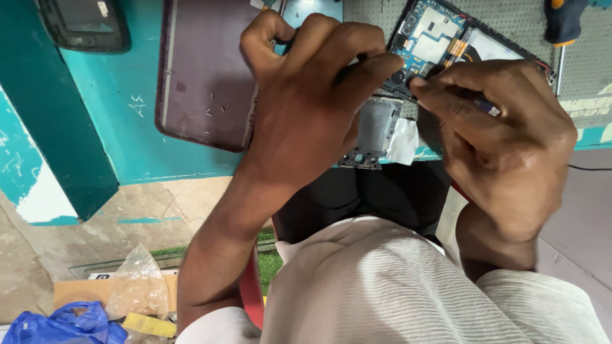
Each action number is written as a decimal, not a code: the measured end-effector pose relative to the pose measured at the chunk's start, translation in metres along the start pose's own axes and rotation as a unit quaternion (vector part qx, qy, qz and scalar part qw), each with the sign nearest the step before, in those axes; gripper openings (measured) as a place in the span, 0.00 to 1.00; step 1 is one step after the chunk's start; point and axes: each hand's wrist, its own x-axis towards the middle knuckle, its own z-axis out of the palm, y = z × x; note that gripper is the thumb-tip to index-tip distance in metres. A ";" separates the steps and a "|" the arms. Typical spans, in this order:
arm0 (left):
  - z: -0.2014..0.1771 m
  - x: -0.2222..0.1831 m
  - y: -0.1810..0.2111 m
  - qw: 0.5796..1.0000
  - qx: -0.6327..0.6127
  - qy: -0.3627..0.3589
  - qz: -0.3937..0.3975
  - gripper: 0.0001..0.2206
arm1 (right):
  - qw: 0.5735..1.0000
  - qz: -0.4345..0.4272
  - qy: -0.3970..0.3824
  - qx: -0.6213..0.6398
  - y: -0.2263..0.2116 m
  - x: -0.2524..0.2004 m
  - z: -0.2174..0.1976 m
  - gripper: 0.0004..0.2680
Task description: The person is repairing a disassembled smartphone on a workbench. They use a screwdriver to remove screws from the internal metal frame and a metal prying tool to disconnect ribbon cables and lift components. The person carefully manipulates the internal circuit board and battery area while seated.
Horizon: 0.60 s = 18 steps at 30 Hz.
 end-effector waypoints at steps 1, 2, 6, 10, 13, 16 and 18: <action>0.000 -0.001 0.000 1.000 -0.002 0.001 -0.001 0.12 | 1.000 0.002 -0.004 -0.003 -0.001 0.001 -0.001 0.15; 0.001 0.000 -0.001 1.000 -0.001 0.006 0.001 0.11 | 1.000 0.012 -0.007 -0.007 -0.004 0.001 -0.003 0.15; 0.003 -0.002 -0.001 1.000 -0.001 0.015 0.002 0.11 | 1.000 0.013 -0.008 -0.006 -0.005 -0.002 -0.002 0.15; 0.002 -0.002 -0.001 1.000 -0.009 0.014 0.002 0.12 | 1.000 -0.007 -0.005 -0.017 0.001 -0.006 0.001 0.12; 0.002 0.000 0.000 1.000 -0.006 0.016 0.002 0.11 | 1.000 -0.021 0.002 -0.015 0.003 -0.005 0.002 0.11; 0.002 0.000 0.001 1.000 -0.005 0.014 0.001 0.11 | 1.000 -0.009 0.012 -0.009 0.001 -0.003 0.003 0.09; 0.002 -0.001 0.000 1.000 -0.001 0.013 0.003 0.12 | 1.000 0.006 0.013 -0.020 0.002 -0.002 0.003 0.07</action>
